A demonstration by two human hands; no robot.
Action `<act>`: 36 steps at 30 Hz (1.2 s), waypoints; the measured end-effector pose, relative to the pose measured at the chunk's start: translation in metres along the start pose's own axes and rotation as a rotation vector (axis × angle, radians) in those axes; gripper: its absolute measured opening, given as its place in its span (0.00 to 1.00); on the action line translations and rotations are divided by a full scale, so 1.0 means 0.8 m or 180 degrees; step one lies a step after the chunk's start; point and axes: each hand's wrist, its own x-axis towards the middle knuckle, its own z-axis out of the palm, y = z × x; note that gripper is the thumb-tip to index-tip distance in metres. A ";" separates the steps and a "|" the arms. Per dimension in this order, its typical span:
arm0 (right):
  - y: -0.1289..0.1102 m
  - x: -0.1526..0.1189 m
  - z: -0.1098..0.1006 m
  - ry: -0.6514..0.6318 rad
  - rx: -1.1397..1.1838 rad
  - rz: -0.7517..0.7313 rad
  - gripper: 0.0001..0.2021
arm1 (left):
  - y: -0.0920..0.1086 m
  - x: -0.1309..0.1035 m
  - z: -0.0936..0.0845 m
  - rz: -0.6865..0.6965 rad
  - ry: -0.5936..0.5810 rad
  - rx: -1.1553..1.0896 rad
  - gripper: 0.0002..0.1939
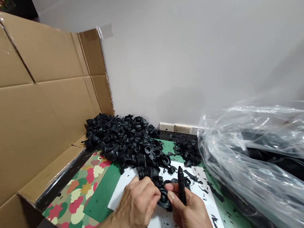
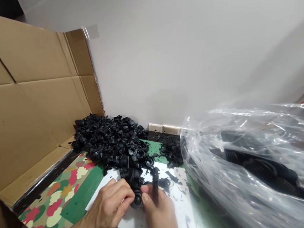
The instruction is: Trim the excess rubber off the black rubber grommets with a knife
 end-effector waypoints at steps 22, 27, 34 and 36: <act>-0.047 -0.019 0.011 0.0381 -0.1046 -0.0508 0.10 | -0.004 0.008 0.012 -0.0419 0.0251 -0.0425 0.09; -0.036 -0.017 0.011 0.0337 -0.0724 -0.0198 0.11 | -0.018 0.004 -0.008 -0.1769 0.0253 -0.1459 0.15; -0.025 -0.016 0.011 0.0234 -0.0391 0.0005 0.15 | -0.026 -0.017 0.002 -0.2299 0.0494 -0.1888 0.03; -0.024 -0.017 0.012 0.0221 -0.0373 0.0017 0.15 | -0.024 -0.020 0.006 -0.2383 0.0390 -0.2180 0.12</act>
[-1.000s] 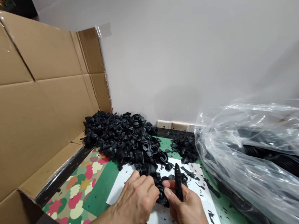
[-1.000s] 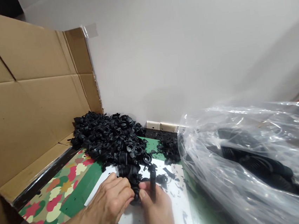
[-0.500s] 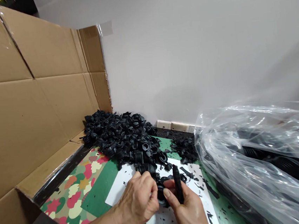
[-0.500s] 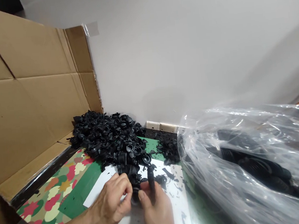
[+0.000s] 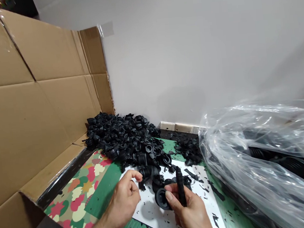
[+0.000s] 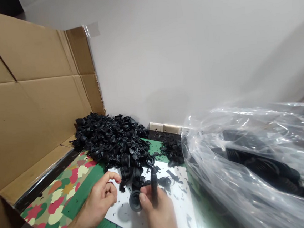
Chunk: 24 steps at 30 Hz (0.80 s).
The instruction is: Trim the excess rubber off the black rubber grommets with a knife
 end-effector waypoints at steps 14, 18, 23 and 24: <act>-0.002 -0.005 0.007 -0.0097 0.0174 0.0095 0.16 | 0.026 -0.023 0.012 0.1219 0.0072 0.0370 0.03; 0.002 -0.005 0.010 -0.0088 0.0337 -0.0033 0.18 | 0.031 -0.029 0.014 0.1777 0.0083 0.1301 0.09; 0.014 0.002 0.008 -0.0171 0.0355 -0.0053 0.20 | 0.032 -0.027 0.014 0.1995 0.0072 0.2198 0.11; 0.016 0.004 0.007 -0.0174 0.0349 -0.0054 0.21 | 0.032 -0.026 0.014 0.2030 0.0038 0.2308 0.11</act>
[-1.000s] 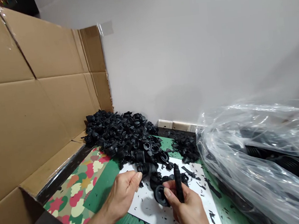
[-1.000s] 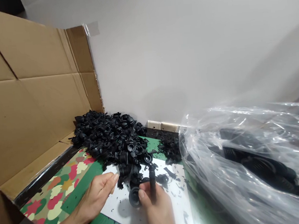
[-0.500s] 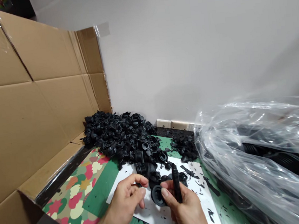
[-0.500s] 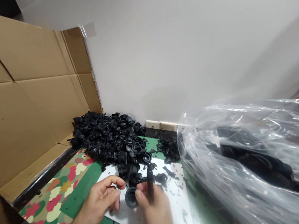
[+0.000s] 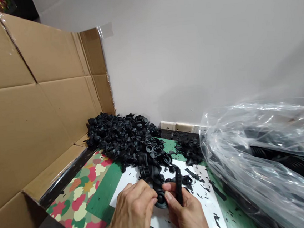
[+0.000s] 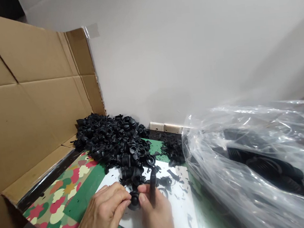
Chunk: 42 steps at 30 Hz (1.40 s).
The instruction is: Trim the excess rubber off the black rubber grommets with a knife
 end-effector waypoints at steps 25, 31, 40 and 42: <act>-0.041 -0.008 -0.007 0.0046 -0.0825 -0.0225 0.17 | 0.005 0.011 0.032 0.0563 -0.0025 0.0795 0.11; -0.027 -0.002 -0.009 0.0187 -0.0871 -0.0276 0.14 | -0.006 0.018 0.018 -0.0459 0.0050 -0.0748 0.09; -0.027 -0.013 0.008 0.0317 -0.0274 0.0115 0.16 | -0.035 0.005 0.001 -0.1947 -0.0050 -0.1777 0.10; -0.025 -0.013 0.007 0.0242 -0.0221 0.0174 0.16 | -0.033 0.001 0.004 -0.2044 -0.0123 -0.2168 0.08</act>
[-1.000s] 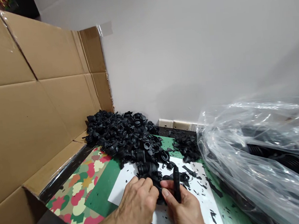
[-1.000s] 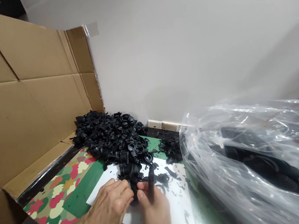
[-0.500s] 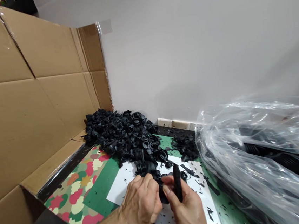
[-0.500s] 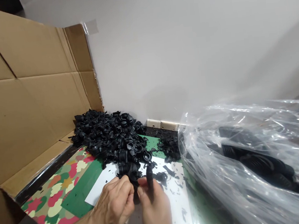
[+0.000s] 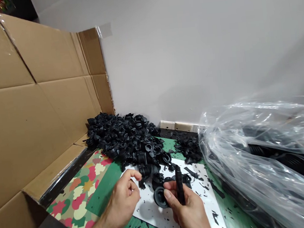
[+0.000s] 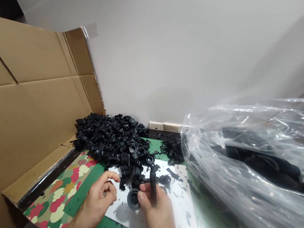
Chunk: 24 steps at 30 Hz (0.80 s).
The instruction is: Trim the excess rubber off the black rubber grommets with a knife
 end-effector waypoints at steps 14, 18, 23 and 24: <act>-0.001 -0.003 0.002 -0.0052 0.0011 -0.0030 0.15 | 0.017 -0.020 0.009 0.0817 0.0033 -0.0035 0.06; 0.001 0.001 -0.005 -0.0312 -0.0019 -0.0005 0.17 | 0.023 -0.030 0.012 0.1474 -0.0044 0.1080 0.09; 0.002 0.006 -0.010 -0.0434 0.0157 -0.0106 0.18 | 0.030 -0.029 0.015 0.1159 -0.0124 0.1788 0.10; 0.005 0.007 -0.009 -0.0401 0.0197 -0.0119 0.19 | 0.031 -0.027 0.016 0.1123 -0.0160 0.1862 0.10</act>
